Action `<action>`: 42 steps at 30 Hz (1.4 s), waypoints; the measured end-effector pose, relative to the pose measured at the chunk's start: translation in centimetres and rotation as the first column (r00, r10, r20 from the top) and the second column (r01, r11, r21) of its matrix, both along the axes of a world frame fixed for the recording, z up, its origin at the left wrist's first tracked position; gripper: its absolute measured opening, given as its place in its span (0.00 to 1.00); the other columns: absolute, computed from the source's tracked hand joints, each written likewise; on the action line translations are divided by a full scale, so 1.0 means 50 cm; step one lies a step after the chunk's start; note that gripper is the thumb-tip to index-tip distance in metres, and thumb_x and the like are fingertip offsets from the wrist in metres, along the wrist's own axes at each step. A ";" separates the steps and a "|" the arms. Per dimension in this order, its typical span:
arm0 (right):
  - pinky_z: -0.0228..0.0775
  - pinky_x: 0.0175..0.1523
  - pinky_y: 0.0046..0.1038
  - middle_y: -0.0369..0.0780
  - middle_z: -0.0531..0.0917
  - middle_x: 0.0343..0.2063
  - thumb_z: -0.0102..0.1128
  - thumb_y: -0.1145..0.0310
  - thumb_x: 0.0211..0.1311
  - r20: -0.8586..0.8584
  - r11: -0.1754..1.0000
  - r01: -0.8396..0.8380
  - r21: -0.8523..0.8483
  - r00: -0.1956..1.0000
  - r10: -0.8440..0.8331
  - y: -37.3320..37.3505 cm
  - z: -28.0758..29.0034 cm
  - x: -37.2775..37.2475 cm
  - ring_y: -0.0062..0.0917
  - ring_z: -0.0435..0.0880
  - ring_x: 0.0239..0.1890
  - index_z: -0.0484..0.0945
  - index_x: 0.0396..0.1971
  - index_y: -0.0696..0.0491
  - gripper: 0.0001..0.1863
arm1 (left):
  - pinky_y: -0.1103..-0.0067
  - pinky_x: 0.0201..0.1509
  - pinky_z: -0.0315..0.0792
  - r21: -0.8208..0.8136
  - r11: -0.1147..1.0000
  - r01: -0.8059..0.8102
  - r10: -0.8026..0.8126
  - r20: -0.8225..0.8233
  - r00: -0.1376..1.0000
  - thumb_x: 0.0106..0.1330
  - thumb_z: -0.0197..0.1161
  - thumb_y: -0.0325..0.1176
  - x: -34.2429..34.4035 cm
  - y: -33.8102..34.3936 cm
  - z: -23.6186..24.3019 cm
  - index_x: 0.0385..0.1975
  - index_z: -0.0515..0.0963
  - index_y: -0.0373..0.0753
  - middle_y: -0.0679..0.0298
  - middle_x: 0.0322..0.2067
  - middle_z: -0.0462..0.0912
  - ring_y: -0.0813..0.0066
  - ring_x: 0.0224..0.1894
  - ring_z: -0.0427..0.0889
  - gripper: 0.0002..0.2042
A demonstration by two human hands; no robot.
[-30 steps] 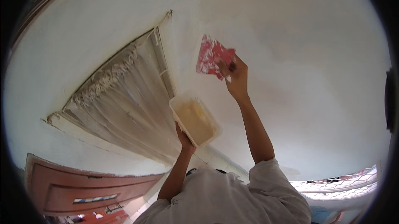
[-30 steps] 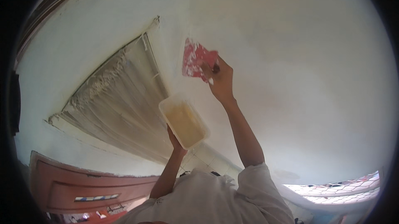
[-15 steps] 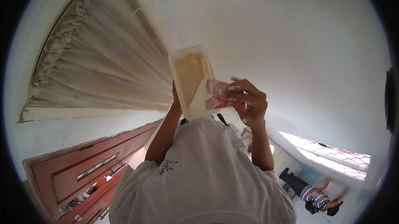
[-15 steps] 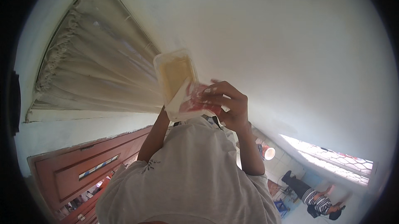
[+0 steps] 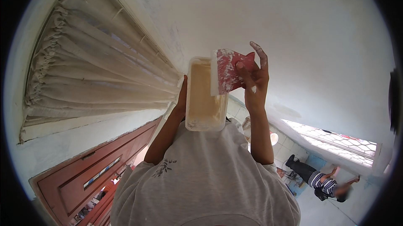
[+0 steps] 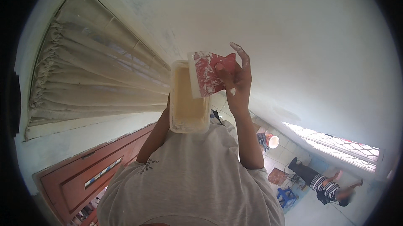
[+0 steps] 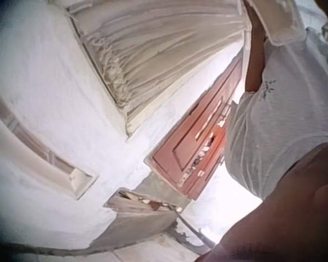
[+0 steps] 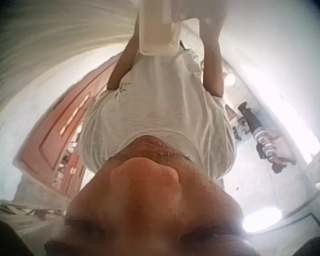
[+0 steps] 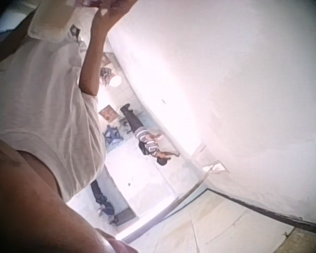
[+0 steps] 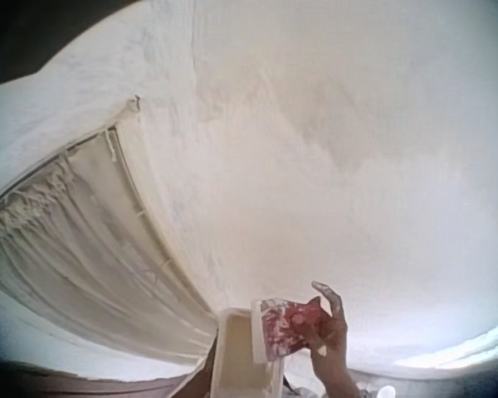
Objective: The person applies a white plastering material from a plastic container to the ceiling using a red putty knife, smoothing it across the surface.
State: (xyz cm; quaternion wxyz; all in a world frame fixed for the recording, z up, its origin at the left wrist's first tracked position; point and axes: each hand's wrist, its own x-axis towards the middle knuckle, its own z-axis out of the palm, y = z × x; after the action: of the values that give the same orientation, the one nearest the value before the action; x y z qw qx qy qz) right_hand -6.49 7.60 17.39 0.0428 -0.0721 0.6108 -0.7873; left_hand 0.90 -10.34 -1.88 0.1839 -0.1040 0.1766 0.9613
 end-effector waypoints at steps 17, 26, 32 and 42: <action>0.72 0.49 0.20 0.38 0.80 0.39 0.68 0.69 0.64 -0.048 0.959 0.061 0.278 0.998 -0.050 -0.004 -0.062 0.028 0.18 0.79 0.42 0.73 0.55 0.58 0.22 | 0.67 0.62 0.76 -0.258 0.966 -0.013 0.028 0.054 0.998 0.72 0.30 0.69 0.003 -0.016 0.047 0.71 0.61 0.41 0.53 0.62 0.74 0.63 0.60 0.78 0.40; 0.74 0.48 0.21 0.38 0.79 0.39 0.69 0.67 0.64 -0.064 0.948 0.090 0.305 0.995 -0.074 -0.003 -0.072 0.030 0.18 0.79 0.42 0.74 0.55 0.58 0.23 | 0.69 0.62 0.76 -0.348 0.937 -0.004 0.019 0.040 0.999 0.73 0.30 0.68 0.011 -0.017 0.029 0.70 0.61 0.41 0.54 0.61 0.74 0.65 0.60 0.78 0.40; 0.75 0.47 0.21 0.37 0.79 0.38 0.69 0.68 0.63 -0.038 0.955 0.071 0.287 0.997 -0.062 -0.003 -0.076 0.029 0.18 0.80 0.41 0.74 0.54 0.58 0.22 | 0.70 0.63 0.75 -0.326 0.945 0.013 0.001 0.044 0.999 0.71 0.31 0.71 0.014 -0.019 0.018 0.71 0.59 0.41 0.53 0.62 0.73 0.64 0.62 0.76 0.42; 0.75 0.47 0.22 0.37 0.81 0.36 0.71 0.66 0.62 -0.047 0.947 0.098 0.307 0.995 -0.088 -0.007 -0.071 0.026 0.18 0.80 0.40 0.75 0.52 0.58 0.22 | 0.71 0.62 0.75 -0.355 0.935 -0.001 -0.009 -0.026 1.000 0.70 0.28 0.72 0.021 -0.017 0.018 0.72 0.57 0.41 0.54 0.62 0.72 0.66 0.61 0.76 0.43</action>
State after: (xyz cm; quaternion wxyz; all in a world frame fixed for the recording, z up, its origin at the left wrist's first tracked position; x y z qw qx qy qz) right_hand -5.20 7.26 13.86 0.0064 -0.0483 0.7296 -0.6821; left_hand 1.95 -11.18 -0.96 0.1619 -0.1218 0.3498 0.9146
